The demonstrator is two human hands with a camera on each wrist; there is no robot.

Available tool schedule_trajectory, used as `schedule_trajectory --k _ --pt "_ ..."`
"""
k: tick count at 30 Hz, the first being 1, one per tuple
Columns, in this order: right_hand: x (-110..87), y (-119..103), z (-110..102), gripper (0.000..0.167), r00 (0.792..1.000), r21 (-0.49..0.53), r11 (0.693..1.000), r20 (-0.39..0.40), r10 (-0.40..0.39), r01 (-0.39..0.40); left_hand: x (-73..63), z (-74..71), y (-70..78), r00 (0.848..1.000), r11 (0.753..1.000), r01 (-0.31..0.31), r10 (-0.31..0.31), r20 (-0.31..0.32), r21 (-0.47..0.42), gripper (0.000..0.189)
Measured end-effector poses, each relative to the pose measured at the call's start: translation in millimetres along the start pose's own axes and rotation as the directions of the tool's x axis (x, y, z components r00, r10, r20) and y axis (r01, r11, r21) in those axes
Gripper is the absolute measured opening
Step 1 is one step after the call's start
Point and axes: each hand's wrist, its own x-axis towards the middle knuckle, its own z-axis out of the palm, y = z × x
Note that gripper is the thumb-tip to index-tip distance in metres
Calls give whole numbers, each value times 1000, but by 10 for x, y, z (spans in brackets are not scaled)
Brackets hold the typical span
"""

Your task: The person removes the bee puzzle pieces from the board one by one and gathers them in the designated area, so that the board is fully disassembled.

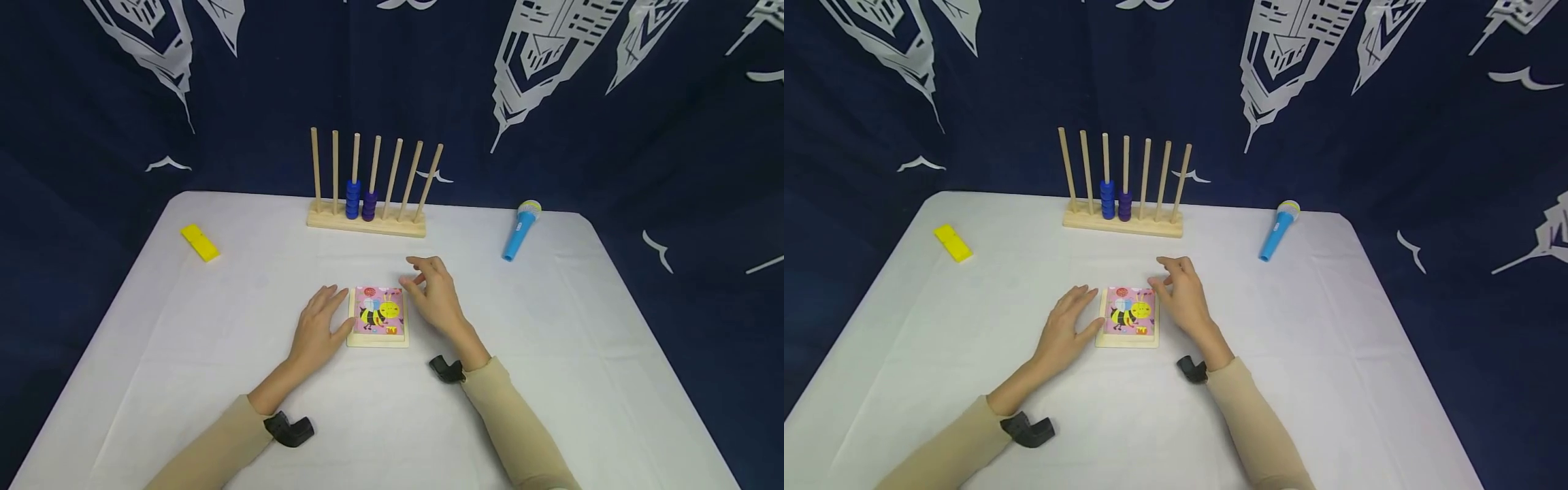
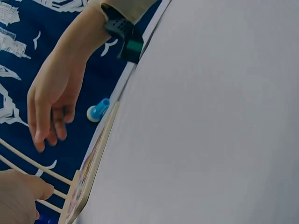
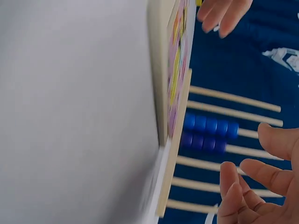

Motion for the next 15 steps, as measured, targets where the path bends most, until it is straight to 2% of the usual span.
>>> schedule_trajectory --k 6,9,15 --pt "32 -98 122 41 999 53 998 48 -20 17 -2 114 33 999 999 33 -32 15 -42 49" --pt "38 -135 172 40 997 99 995 78 -18 11 -16 134 20 999 999 36 -35 19 -25 46" --pt "58 -173 280 37 991 164 987 131 -23 1 -37 138 -26 1000 999 1 -2 27 41 44"
